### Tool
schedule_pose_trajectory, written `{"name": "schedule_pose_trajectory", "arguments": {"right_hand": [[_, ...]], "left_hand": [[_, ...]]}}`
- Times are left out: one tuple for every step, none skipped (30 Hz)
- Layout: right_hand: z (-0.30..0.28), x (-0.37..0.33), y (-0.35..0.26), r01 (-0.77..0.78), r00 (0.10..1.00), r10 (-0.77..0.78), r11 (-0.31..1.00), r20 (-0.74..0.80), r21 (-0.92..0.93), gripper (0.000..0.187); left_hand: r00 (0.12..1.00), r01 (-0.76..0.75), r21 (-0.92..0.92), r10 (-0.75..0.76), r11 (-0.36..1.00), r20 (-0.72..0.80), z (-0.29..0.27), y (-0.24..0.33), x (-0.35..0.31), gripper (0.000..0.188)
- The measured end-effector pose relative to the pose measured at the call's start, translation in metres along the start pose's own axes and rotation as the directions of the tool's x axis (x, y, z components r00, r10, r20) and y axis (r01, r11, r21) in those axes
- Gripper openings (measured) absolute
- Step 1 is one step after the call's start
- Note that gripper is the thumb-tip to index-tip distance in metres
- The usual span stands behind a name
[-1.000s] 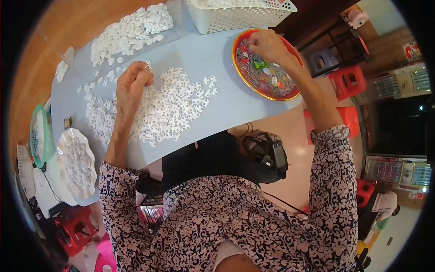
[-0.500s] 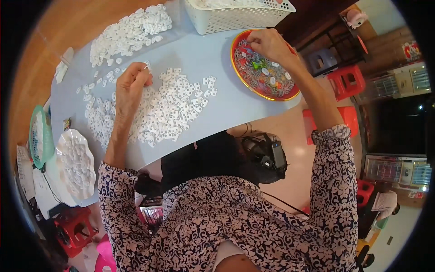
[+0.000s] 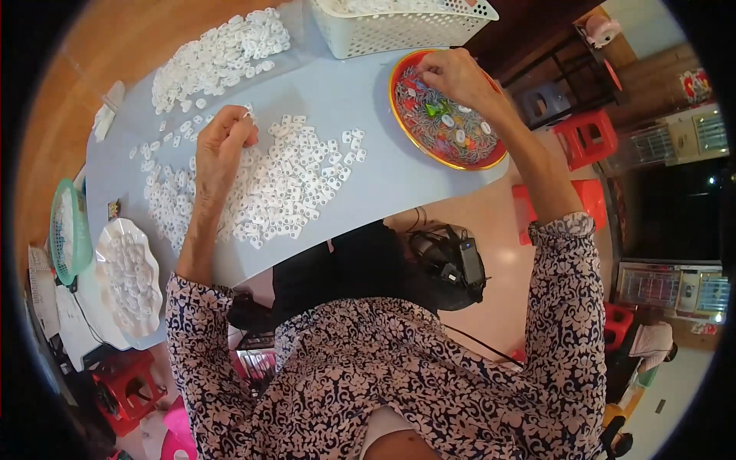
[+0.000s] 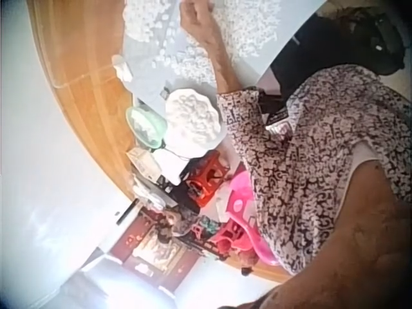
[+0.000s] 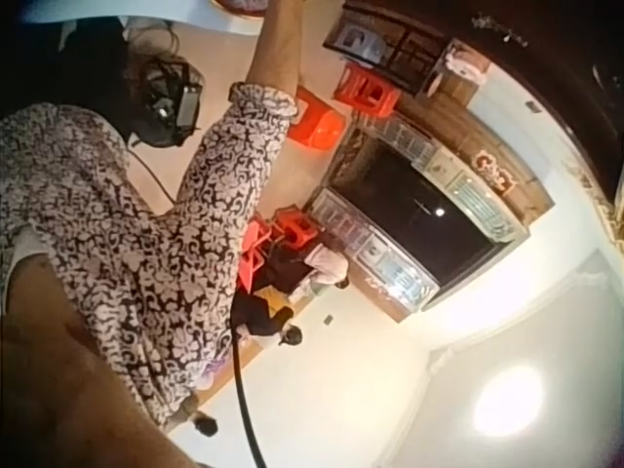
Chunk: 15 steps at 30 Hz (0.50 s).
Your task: Sorting and inspecting small white plastic components on a table in a manufacturing or assembly setting.
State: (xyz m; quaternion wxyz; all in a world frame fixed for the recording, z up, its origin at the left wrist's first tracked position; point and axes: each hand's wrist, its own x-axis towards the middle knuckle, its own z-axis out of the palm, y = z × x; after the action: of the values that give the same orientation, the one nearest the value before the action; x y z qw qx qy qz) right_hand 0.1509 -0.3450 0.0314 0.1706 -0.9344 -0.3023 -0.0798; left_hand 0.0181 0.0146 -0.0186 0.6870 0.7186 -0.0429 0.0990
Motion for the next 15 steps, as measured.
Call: {"name": "schedule_pose_trajectory", "arguments": {"right_hand": [[-0.001, 0.001, -0.002, 0.007, 1.0, -0.007, 1.0, 0.001, -0.004, 0.011], [0.0, 0.001, -0.003, 0.008, 1.0, -0.008, 1.0, 0.0, -0.005, 0.011], [0.002, 0.002, -0.003, 0.081, 0.997, -0.08, 0.995, 0.017, -0.062, 0.012], [0.003, 0.003, -0.002, 0.154, 0.988, -0.15, 0.981, 0.038, -0.118, 0.012], [0.005, 0.003, -0.002, 0.155, 0.988, -0.151, 0.981, 0.039, -0.117, 0.012], [0.007, 0.003, -0.004, 0.158, 0.987, -0.151, 0.975, 0.059, -0.154, 0.012], [0.008, 0.004, -0.005, 0.162, 0.986, -0.149, 0.968, 0.08, -0.191, 0.011], [0.009, 0.005, -0.006, 0.165, 0.985, -0.152, 0.968, 0.08, -0.19, 0.011], [0.009, 0.008, -0.006, 0.188, 0.98, -0.167, 0.955, 0.105, -0.231, 0.011], [0.01, 0.01, -0.007, 0.211, 0.975, -0.182, 0.939, 0.13, -0.271, 0.011], [0.011, 0.009, -0.007, 0.215, 0.974, -0.185, 0.939, 0.13, -0.269, 0.011], [0.012, 0.01, -0.009, 0.222, 0.974, -0.201, 0.934, 0.103, -0.281, 0.011], [0.012, 0.011, -0.011, 0.23, 0.973, -0.217, 0.929, 0.075, -0.292, 0.011], [0.012, 0.009, -0.011, 0.239, 0.971, -0.227, 0.928, 0.077, -0.285, 0.011], [0.009, 0.007, -0.017, 0.146, 0.989, -0.145, 0.966, 0.023, -0.214, 0.009]], "left_hand": [[1.0, -0.001, 0.0, 0.001, 1.0, -0.001, 0.0, 0.001, 0.0, 0.011], [1.0, 0.004, 0.002, -0.004, 1.0, -0.005, 0.001, 0.002, -0.001, 0.011], [1.0, 0.011, 0.006, -0.011, 1.0, -0.01, 0.001, 0.003, -0.001, 0.011], [1.0, 0.012, 0.007, -0.012, 1.0, -0.011, 0.001, 0.003, -0.001, 0.011], [1.0, 0.013, 0.008, -0.013, 1.0, 0.001, 0.001, 0.002, -0.001, 0.011], [1.0, 0.012, 0.007, -0.012, 1.0, 0.012, 0.001, 0.002, -0.001, 0.011], [1.0, 0.012, 0.007, -0.012, 1.0, 0.009, 0.001, 0.002, -0.001, 0.011], [1.0, 0.016, -0.002, -0.016, 1.0, 0.005, 0.001, 0.002, -0.002, 0.011], [1.0, 0.019, -0.011, -0.019, 1.0, 0.0, 0.001, 0.002, -0.002, 0.012], [1.0, 0.019, -0.01, -0.019, 1.0, -0.003, 0.001, 0.003, -0.003, 0.012], [1.0, 0.022, -0.012, -0.022, 1.0, -0.003, 0.001, 0.003, -0.003, 0.012], [1.0, 0.026, -0.013, -0.026, 1.0, -0.008, 0.0, 0.003, -0.003, 0.012], [0.999, 0.028, -0.009, -0.028, 1.0, -0.018, 0.0, 0.004, -0.004, 0.012], [0.999, 0.031, -0.011, -0.032, 0.999, -0.02, 0.002, 0.005, -0.004, 0.012], [0.999, 0.037, -0.014, -0.037, 0.999, -0.027, 0.002, 0.004, -0.004, 0.012]]}}
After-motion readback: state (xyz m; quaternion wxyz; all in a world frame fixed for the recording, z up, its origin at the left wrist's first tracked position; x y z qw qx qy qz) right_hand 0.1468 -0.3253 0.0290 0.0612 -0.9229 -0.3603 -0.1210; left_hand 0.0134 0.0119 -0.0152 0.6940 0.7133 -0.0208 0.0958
